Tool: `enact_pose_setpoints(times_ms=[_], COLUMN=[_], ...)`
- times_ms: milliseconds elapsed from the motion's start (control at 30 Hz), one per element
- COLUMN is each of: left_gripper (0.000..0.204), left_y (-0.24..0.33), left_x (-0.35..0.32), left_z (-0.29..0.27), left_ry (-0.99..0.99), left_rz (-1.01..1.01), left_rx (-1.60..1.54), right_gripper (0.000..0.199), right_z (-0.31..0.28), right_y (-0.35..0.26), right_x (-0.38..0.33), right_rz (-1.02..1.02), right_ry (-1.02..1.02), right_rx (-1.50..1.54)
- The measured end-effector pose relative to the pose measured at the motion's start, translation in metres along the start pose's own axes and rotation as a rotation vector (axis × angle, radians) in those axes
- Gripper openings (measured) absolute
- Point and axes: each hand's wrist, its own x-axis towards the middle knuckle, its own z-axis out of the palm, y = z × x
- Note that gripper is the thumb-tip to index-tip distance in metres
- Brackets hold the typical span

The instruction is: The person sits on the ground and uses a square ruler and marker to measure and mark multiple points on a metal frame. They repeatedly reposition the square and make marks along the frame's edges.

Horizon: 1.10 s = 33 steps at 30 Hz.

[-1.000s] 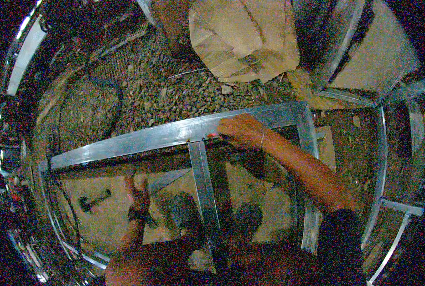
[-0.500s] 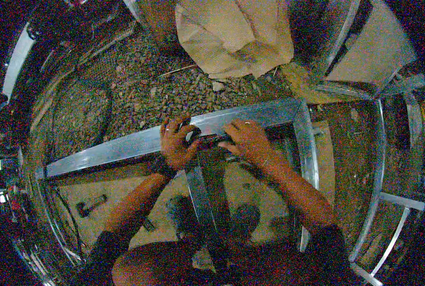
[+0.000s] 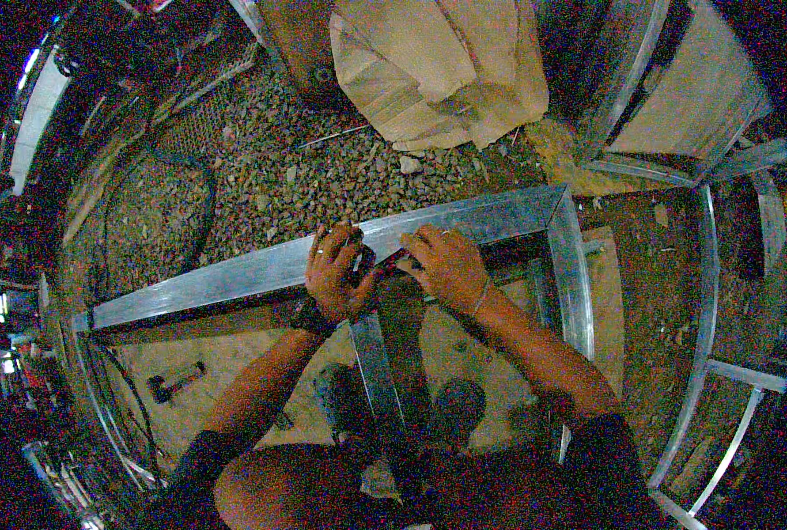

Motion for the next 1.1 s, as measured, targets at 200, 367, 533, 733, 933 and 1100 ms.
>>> enact_pose_setpoints(times_ms=[200, 367, 533, 733, 933, 1100], left_gripper=[0.041, 0.044, 0.044, 0.045, 0.054, 0.052], left_y=[-0.004, -0.006, -0.001, -0.003, -0.002, -0.007], left_x=[-0.002, -0.006, -0.002, -0.002, -0.007, -0.012], left_z=[0.005, 0.004, 0.002, 0.0, 0.003, 0.002], left_ry=[-0.019, -0.035, -0.034, -0.072, 0.001, 0.027], left_rz=[-0.036, -0.01, -0.03, -0.012, -0.065, -0.014], left_rx=[0.001, 0.047, 0.019, 0.031, -0.056, -0.029], right_gripper=[0.03, 0.031, 0.039, 0.052, 0.037, 0.03], right_z=[-0.056, -0.072, -0.033, -0.009, 0.006, 0.007], right_y=[-0.012, -0.009, -0.007, -0.006, 0.003, 0.004], right_x=[-0.003, -0.03, -0.041, 0.019, 0.034, 0.035], right_rz=[0.277, 0.703, 0.49, 0.149, 0.155, 0.211], right_ry=[0.129, -0.132, -0.075, -0.106, -0.218, -0.243], right_rx=[0.199, 0.416, 0.297, 0.305, 0.242, 0.186])
